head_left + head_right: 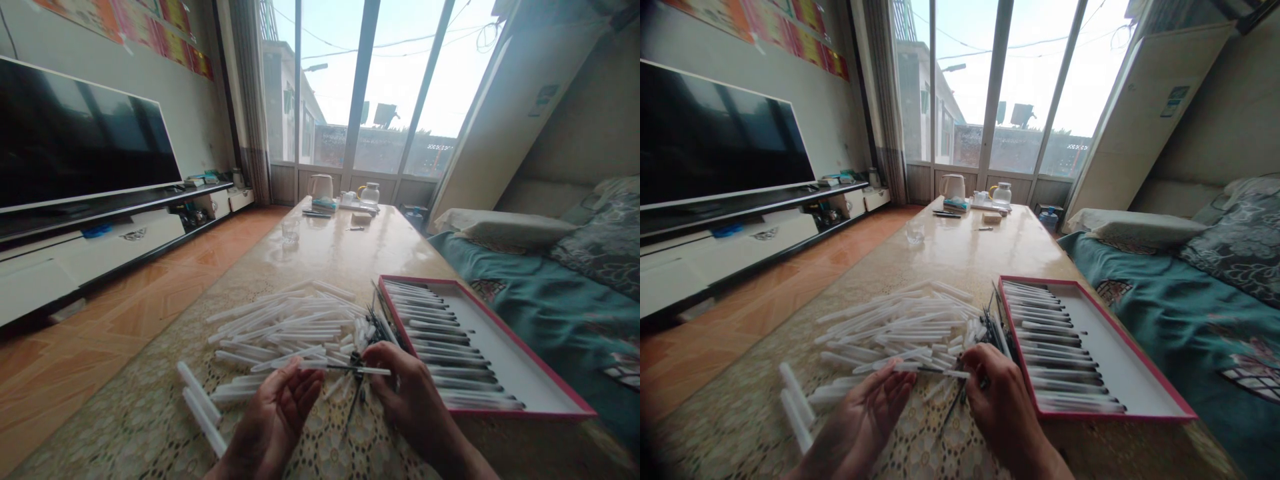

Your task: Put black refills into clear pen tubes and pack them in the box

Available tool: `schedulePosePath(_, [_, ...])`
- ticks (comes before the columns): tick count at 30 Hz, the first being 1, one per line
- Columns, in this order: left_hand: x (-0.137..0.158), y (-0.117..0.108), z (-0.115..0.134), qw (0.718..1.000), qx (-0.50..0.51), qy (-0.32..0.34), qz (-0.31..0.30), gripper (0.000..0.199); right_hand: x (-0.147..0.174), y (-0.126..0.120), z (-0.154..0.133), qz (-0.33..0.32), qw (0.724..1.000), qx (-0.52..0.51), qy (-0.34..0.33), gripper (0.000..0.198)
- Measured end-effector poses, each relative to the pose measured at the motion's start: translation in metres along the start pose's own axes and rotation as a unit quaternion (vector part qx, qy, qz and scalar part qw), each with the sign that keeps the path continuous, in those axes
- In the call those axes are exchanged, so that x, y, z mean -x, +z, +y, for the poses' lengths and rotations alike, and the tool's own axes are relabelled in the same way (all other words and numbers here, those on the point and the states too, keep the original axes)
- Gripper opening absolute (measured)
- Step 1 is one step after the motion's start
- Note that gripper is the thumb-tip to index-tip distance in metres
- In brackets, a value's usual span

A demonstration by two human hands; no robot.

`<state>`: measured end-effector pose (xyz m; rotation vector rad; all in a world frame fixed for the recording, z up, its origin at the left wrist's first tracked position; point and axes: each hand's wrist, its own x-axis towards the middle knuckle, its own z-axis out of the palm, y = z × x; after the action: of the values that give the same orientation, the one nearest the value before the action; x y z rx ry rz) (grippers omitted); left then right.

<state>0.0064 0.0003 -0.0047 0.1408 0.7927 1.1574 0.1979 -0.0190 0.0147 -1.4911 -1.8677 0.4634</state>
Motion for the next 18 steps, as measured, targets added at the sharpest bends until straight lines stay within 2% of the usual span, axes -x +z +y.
schedulePosePath(4, [0.003,0.004,0.004,1.000,-0.005,0.020,0.012,0.013,0.004,-0.004,0.008,-0.076,0.992,0.099,-0.017,0.013])
schedulePosePath(8, [0.002,0.003,0.003,0.999,-0.025,0.030,0.009,0.014,0.009,0.004,0.006,-0.109,0.982,0.150,-0.015,0.017])
schedulePosePath(13, [-0.001,-0.003,-0.001,0.999,-0.041,0.028,0.004,0.011,0.008,0.013,0.010,-0.118,0.974,0.191,-0.014,0.021])
schedulePosePath(18, [0.001,-0.005,-0.004,0.993,-0.105,0.040,-0.032,0.014,0.008,0.011,0.006,-0.075,0.990,0.117,-0.006,0.015])
